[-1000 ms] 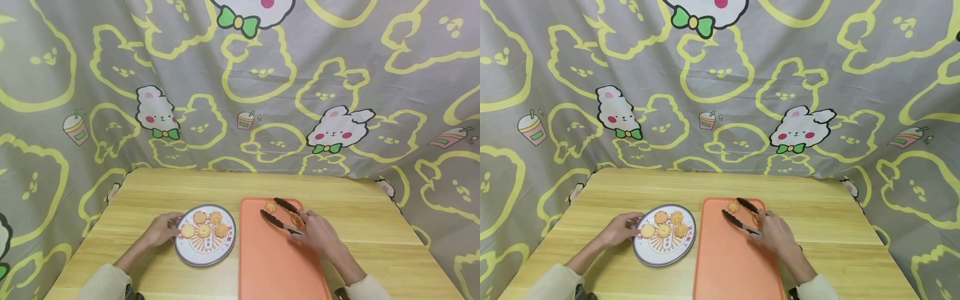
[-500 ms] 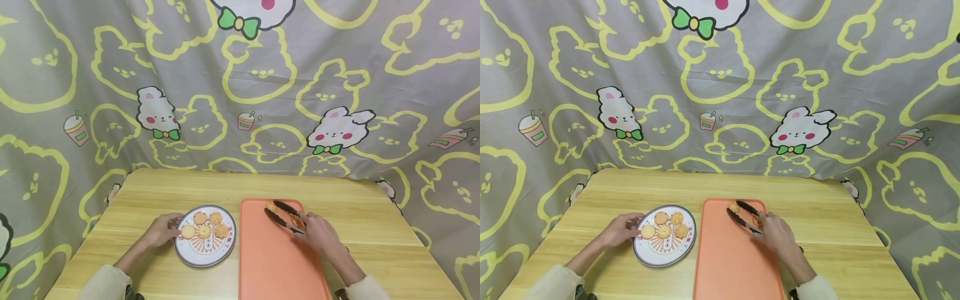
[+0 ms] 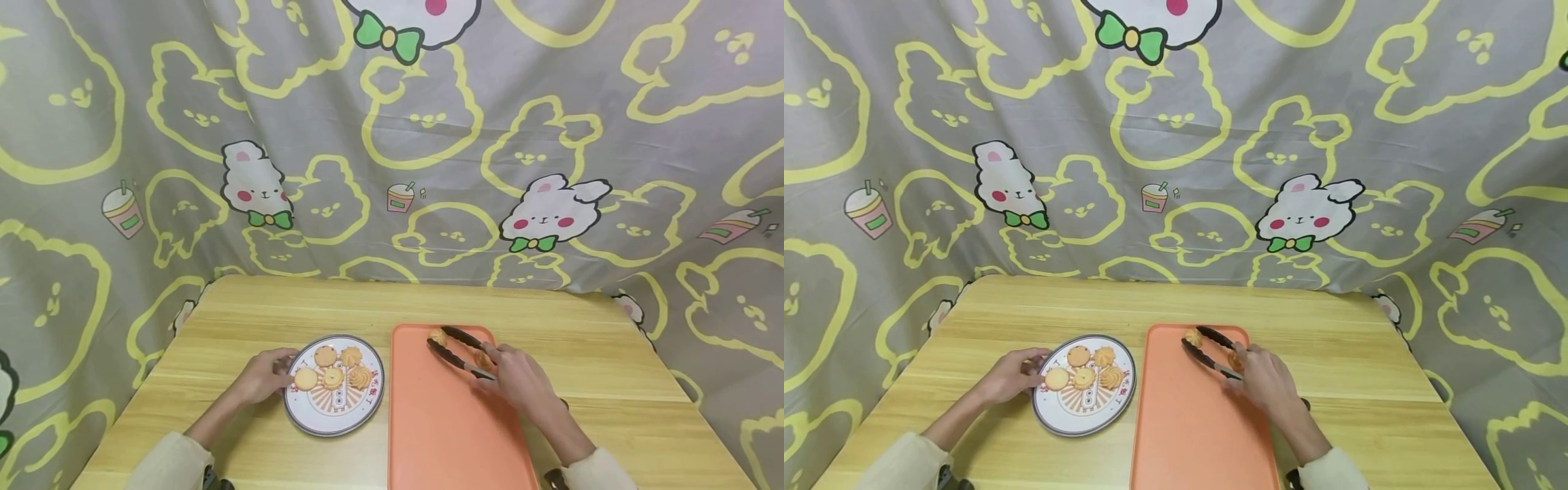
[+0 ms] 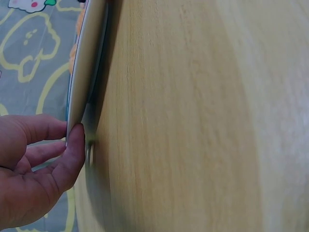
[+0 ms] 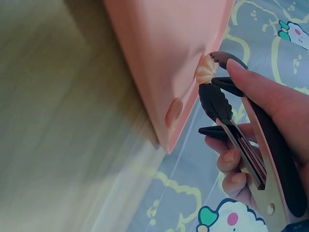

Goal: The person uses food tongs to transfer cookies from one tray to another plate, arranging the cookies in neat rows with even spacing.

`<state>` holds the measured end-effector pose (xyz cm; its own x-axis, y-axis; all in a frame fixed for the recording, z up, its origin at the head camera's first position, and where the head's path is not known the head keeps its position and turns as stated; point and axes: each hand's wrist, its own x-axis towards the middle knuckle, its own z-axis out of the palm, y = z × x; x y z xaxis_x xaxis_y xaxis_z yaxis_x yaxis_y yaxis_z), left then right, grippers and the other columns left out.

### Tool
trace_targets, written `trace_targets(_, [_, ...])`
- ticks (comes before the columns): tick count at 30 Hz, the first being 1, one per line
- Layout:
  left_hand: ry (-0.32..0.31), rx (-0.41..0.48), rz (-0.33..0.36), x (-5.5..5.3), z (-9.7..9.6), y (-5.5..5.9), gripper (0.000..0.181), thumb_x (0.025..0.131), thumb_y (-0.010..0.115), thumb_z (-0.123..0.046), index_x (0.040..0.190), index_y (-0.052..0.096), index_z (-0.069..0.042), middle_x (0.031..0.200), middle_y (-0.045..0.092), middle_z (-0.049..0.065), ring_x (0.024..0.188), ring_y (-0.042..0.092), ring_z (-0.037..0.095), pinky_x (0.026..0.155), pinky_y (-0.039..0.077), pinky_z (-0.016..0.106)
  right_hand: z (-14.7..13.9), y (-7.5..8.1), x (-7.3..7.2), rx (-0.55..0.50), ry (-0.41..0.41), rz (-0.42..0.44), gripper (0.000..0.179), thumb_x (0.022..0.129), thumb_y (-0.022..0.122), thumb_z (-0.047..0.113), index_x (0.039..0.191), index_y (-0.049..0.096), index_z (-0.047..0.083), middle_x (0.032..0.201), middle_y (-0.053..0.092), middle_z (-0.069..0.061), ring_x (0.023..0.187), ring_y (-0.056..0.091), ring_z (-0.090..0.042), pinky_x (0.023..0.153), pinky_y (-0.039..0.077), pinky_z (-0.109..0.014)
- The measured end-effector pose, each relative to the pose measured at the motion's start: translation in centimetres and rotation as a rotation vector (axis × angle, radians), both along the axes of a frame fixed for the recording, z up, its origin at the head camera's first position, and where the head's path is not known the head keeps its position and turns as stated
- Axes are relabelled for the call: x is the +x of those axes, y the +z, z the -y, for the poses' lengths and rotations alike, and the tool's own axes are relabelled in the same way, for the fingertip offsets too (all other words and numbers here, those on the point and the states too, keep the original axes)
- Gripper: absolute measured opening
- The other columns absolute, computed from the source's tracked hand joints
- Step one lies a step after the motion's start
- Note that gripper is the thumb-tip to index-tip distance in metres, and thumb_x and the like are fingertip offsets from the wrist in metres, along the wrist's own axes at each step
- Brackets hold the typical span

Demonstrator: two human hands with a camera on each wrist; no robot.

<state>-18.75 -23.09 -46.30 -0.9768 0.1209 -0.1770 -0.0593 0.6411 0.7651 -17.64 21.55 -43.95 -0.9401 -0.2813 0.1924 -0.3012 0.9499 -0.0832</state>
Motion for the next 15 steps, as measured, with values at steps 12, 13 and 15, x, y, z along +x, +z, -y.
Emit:
trace_targets(12, [-0.003, 0.018, -0.003, 0.0, 0.1, -0.1, 0.055, 0.078, 0.066, 0.004, 0.13, 0.05, 0.007, 0.108, 0.058, 0.019, 0.079, 0.059, 0.017, 0.055, 0.058, 0.024, 1.3, 0.4, 0.3, -0.021, 0.039, 0.023, 0.062, 0.069, 0.08, 0.042, 0.119, 0.063, 0.008, 0.085, 0.062, -0.004, 0.061, 0.054, -0.014, 0.05, 0.044, -0.024])
trace_targets(13, [-0.004, 0.017, -0.004, 0.0, 0.1, -0.1, 0.055, 0.078, 0.066, 0.003, 0.13, 0.05, 0.007, 0.108, 0.058, 0.019, 0.079, 0.059, 0.017, 0.055, 0.058, 0.024, 1.4, 0.5, 0.4, -0.017, 0.045, 0.019, 0.062, 0.07, 0.08, 0.042, 0.119, 0.063, 0.008, 0.085, 0.062, -0.004, 0.062, 0.055, -0.014, 0.051, 0.044, -0.024])
trace_targets(15, [-0.004, 0.015, -0.005, 0.0, 0.1, -0.1, 0.055, 0.078, 0.066, 0.003, 0.13, 0.05, 0.007, 0.108, 0.058, 0.019, 0.079, 0.059, 0.017, 0.055, 0.058, 0.024, 1.7, 0.7, 0.5, -0.02, 0.058, 0.004, 0.063, 0.069, 0.081, 0.04, 0.12, 0.063, 0.008, 0.086, 0.063, -0.004, 0.062, 0.055, -0.013, 0.051, 0.045, -0.023])
